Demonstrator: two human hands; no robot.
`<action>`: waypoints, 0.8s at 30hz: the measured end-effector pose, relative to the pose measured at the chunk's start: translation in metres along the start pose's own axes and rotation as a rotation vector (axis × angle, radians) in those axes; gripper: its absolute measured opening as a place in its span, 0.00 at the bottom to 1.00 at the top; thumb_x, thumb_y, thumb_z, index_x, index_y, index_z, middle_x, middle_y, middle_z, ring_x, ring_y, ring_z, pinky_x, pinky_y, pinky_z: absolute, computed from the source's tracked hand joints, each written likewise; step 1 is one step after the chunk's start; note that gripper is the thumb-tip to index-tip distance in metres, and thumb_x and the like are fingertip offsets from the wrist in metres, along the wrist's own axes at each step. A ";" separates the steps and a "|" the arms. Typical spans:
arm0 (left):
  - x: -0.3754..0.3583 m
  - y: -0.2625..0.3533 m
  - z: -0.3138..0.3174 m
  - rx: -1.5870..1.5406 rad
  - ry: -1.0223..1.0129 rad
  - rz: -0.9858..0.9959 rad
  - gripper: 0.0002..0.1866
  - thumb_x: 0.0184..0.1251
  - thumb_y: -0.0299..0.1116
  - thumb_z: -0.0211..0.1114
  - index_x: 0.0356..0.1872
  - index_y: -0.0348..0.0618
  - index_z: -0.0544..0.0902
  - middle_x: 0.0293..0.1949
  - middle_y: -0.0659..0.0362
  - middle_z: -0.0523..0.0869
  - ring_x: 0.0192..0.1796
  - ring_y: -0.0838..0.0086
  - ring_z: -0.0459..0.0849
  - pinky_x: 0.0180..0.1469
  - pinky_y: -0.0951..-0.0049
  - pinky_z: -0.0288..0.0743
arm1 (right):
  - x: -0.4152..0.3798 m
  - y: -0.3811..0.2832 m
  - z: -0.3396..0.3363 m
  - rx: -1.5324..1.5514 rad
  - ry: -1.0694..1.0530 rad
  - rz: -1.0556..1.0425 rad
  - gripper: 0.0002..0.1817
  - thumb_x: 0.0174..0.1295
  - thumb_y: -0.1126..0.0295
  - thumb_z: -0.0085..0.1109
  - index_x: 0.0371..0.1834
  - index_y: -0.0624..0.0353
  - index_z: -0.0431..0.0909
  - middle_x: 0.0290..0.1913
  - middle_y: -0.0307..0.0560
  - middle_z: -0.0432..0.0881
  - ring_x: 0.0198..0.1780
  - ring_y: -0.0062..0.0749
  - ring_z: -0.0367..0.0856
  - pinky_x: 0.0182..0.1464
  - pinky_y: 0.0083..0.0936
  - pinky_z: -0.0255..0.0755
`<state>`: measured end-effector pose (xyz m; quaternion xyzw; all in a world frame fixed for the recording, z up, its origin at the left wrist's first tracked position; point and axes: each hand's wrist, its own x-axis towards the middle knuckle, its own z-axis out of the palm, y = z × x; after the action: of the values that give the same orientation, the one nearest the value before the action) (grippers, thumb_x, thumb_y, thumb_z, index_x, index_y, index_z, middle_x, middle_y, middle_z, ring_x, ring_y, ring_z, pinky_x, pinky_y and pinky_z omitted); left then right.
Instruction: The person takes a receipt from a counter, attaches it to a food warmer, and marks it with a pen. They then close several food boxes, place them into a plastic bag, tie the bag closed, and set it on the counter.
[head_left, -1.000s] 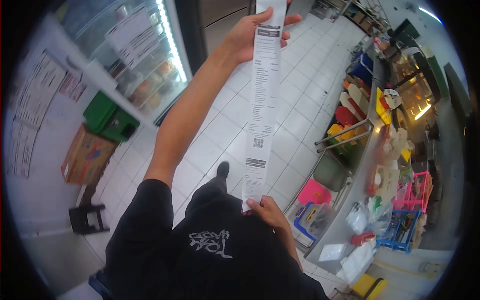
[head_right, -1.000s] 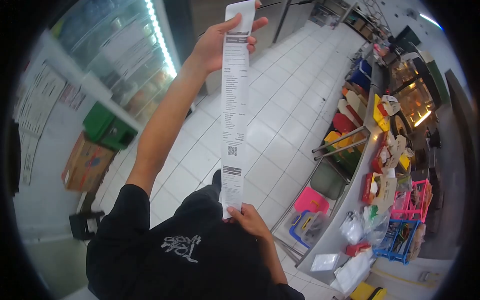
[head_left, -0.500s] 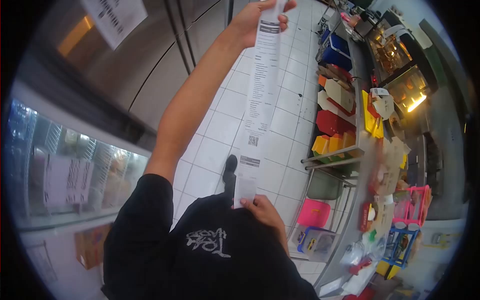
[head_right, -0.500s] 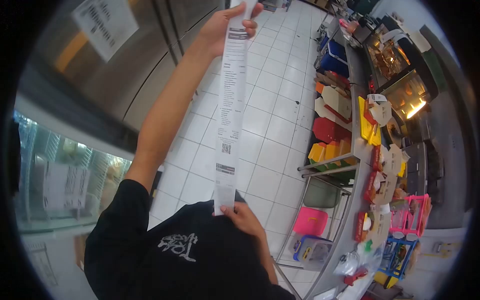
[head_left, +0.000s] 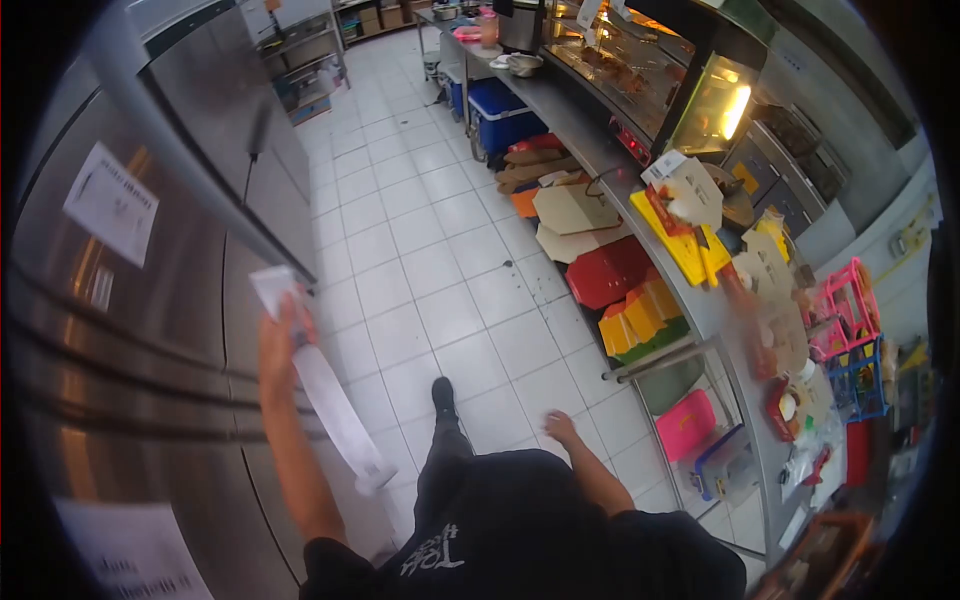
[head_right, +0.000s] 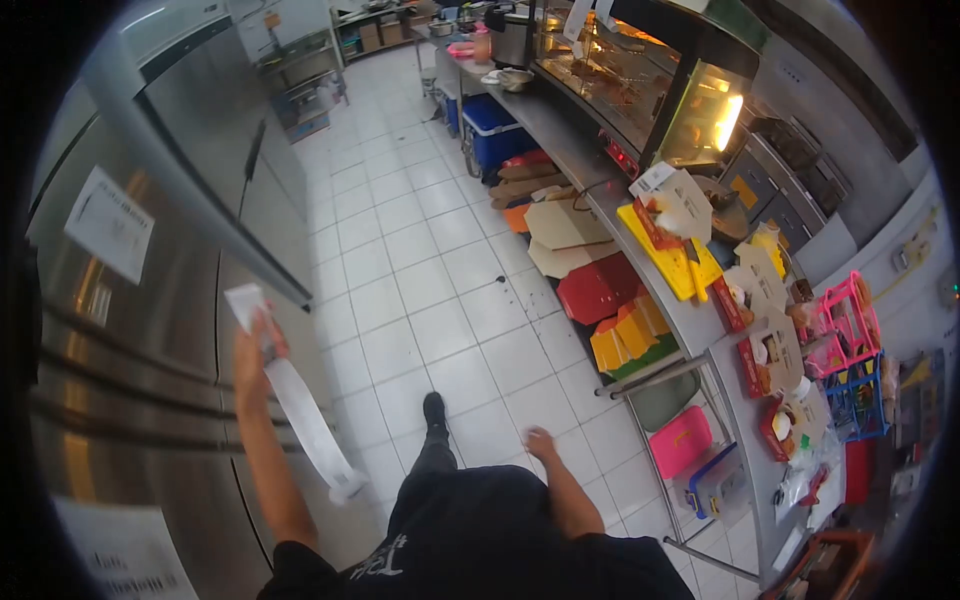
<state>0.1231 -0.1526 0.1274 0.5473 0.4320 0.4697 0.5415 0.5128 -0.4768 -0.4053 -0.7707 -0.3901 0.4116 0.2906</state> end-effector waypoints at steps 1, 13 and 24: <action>0.022 -0.020 0.006 0.040 -0.086 -0.084 0.20 0.79 0.51 0.55 0.52 0.44 0.76 0.23 0.65 0.77 0.23 0.81 0.76 0.27 0.79 0.72 | 0.019 0.080 0.010 -0.442 0.282 0.029 0.19 0.65 0.61 0.57 0.54 0.61 0.78 0.39 0.48 0.84 0.34 0.39 0.84 0.39 0.33 0.81; 0.317 -0.146 0.252 0.113 -1.191 -0.328 0.19 0.82 0.46 0.48 0.62 0.45 0.71 0.41 0.59 0.84 0.30 0.78 0.80 0.36 0.76 0.76 | 0.091 -0.159 -0.090 0.678 0.422 0.666 0.11 0.65 0.71 0.52 0.47 0.57 0.82 0.19 0.38 0.73 0.15 0.26 0.71 0.13 0.31 0.61; 0.602 -0.134 0.446 0.125 -1.133 -0.119 0.18 0.75 0.46 0.62 0.52 0.44 0.83 0.39 0.65 0.85 0.37 0.83 0.80 0.36 0.77 0.74 | 0.330 -0.123 -0.122 -0.317 -0.269 0.383 0.06 0.59 0.68 0.61 0.35 0.57 0.81 0.28 0.50 0.81 0.23 0.40 0.79 0.29 0.34 0.76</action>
<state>0.6777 0.3603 0.0341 0.7192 0.1314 0.0455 0.6807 0.6915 -0.1500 -0.3851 -0.8046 -0.3321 0.4914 0.0289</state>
